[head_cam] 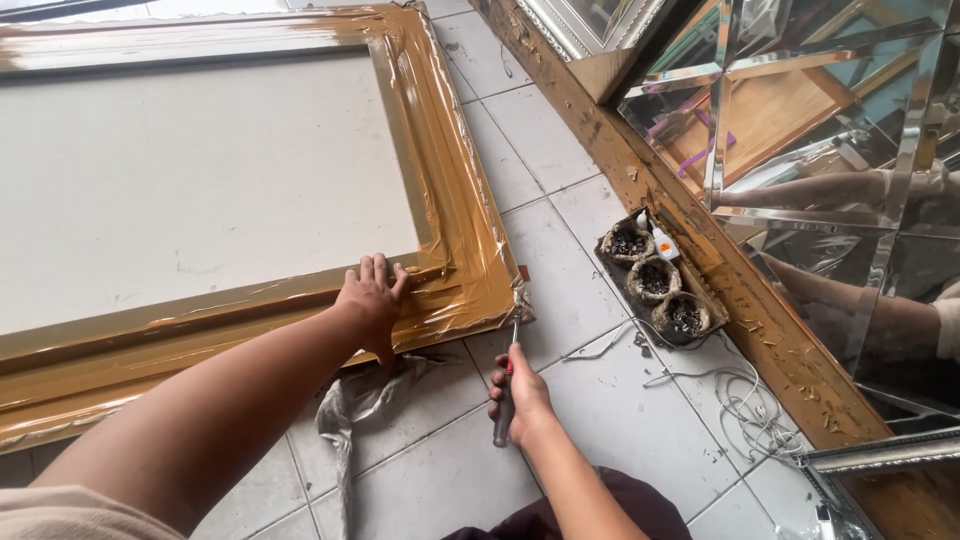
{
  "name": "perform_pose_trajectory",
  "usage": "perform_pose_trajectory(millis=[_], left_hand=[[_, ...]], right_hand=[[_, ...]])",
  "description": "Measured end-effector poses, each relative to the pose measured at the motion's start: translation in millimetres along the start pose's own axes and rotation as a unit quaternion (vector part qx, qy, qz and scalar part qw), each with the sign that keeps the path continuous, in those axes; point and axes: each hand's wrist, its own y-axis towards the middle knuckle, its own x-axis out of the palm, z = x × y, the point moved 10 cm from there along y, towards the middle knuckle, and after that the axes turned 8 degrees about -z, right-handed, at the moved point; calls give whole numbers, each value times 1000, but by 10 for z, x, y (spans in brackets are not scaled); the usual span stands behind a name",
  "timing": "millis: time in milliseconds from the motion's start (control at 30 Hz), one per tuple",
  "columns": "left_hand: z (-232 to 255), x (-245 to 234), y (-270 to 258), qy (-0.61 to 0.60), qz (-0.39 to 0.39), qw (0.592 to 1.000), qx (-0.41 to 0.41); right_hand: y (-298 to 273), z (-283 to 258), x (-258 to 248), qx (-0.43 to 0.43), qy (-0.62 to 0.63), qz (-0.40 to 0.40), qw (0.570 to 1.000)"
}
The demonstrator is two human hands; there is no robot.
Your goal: Cleaning a large picture frame by wiping it with a cloth and removing adhesive tape using a small screwdriver as a scraper.
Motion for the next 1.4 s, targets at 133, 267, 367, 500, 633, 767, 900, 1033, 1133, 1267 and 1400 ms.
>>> perform_pose_trajectory(millis=[133,267,367,500,633,767,900,1033,1133,1267,1400], left_hand=[[0,-11,-11,7,6,1000,0],[-35,-53,-31,-10,-1,1000,5],[-4,21,-27,-6,0,1000,10],[-24,22,91,4,19,1000,6],[-39,8,57,-5,14,1000,10],[-45,3,4,-5,1,1000,10],[-9,-36,1,7,-6,1000,12],[-3,-31,-38,10,-14,1000,19],[-16,-73,-30,-2,-6,1000,30],[-26,-14,35,-7,-10,1000,16],[-7,-29,17,-10,-17,1000,9]], right_hand=[[-190,-246,54,-44,70,10,997],[-261,-1123,-267,-248,36,53,967],[-202,-1208,-569,-286,-131,125,941],[122,-1239,-439,-263,-438,172,842],[102,-1218,-334,-252,-481,196,817],[-239,-1320,-103,-300,-517,189,780],[-55,-1279,-27,-309,-551,180,754],[-105,-1310,117,-299,-568,172,747],[-209,-1431,42,-332,-488,168,789],[-187,-1422,15,-347,-529,159,758],[-165,-1370,29,-374,-546,178,729]])
